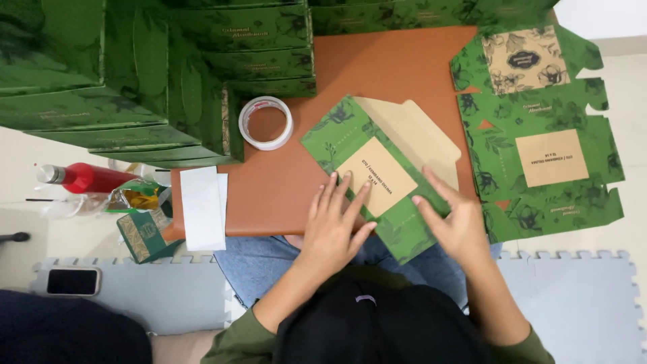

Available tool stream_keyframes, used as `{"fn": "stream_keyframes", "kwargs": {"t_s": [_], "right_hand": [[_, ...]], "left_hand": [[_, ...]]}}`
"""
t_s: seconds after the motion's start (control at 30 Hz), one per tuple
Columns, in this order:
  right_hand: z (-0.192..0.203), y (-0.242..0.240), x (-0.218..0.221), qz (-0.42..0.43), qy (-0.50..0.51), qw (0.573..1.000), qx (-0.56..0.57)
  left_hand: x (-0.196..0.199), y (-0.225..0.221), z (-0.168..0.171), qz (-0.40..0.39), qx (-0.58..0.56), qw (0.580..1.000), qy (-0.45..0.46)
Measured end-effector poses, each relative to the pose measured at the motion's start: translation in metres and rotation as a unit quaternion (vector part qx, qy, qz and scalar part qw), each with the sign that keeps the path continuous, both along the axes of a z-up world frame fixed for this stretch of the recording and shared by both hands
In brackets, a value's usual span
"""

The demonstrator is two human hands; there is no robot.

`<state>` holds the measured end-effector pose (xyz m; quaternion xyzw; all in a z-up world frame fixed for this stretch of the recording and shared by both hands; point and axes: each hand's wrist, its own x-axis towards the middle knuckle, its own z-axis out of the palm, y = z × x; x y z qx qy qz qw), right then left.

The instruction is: Folding and assembling cardboard boxes from flat templates

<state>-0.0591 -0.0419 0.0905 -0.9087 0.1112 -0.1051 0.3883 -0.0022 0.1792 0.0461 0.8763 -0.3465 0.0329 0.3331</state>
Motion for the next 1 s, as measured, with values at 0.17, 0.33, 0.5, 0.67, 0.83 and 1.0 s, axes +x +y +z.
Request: {"fn": "stream_keyframes", "kwargs": {"t_s": [0.17,0.33,0.5,0.67,0.83,1.0], "right_hand": [[-0.033,0.009,-0.018,-0.019,0.037,0.987,-0.155],[-0.024,-0.004,-0.005,-0.017,0.029,0.966,-0.256],[-0.032,-0.025,0.005,-0.028,0.045,0.964,-0.262],[-0.029,-0.021,0.005,0.014,0.075,0.972,-0.224],[-0.032,-0.035,0.029,0.122,0.068,0.952,-0.271],[-0.039,-0.044,0.088,0.186,0.072,0.942,-0.271]], "left_hand": [[0.003,-0.021,-0.026,0.030,0.130,0.989,-0.062],[0.030,-0.039,-0.031,0.015,0.159,0.987,0.002],[0.040,-0.040,-0.027,-0.003,0.182,0.983,0.033],[0.039,-0.039,-0.027,-0.008,0.173,0.984,0.042],[0.041,-0.040,-0.031,-0.021,0.198,0.979,0.035],[0.044,-0.047,-0.020,-0.031,0.230,0.972,0.026]]}}
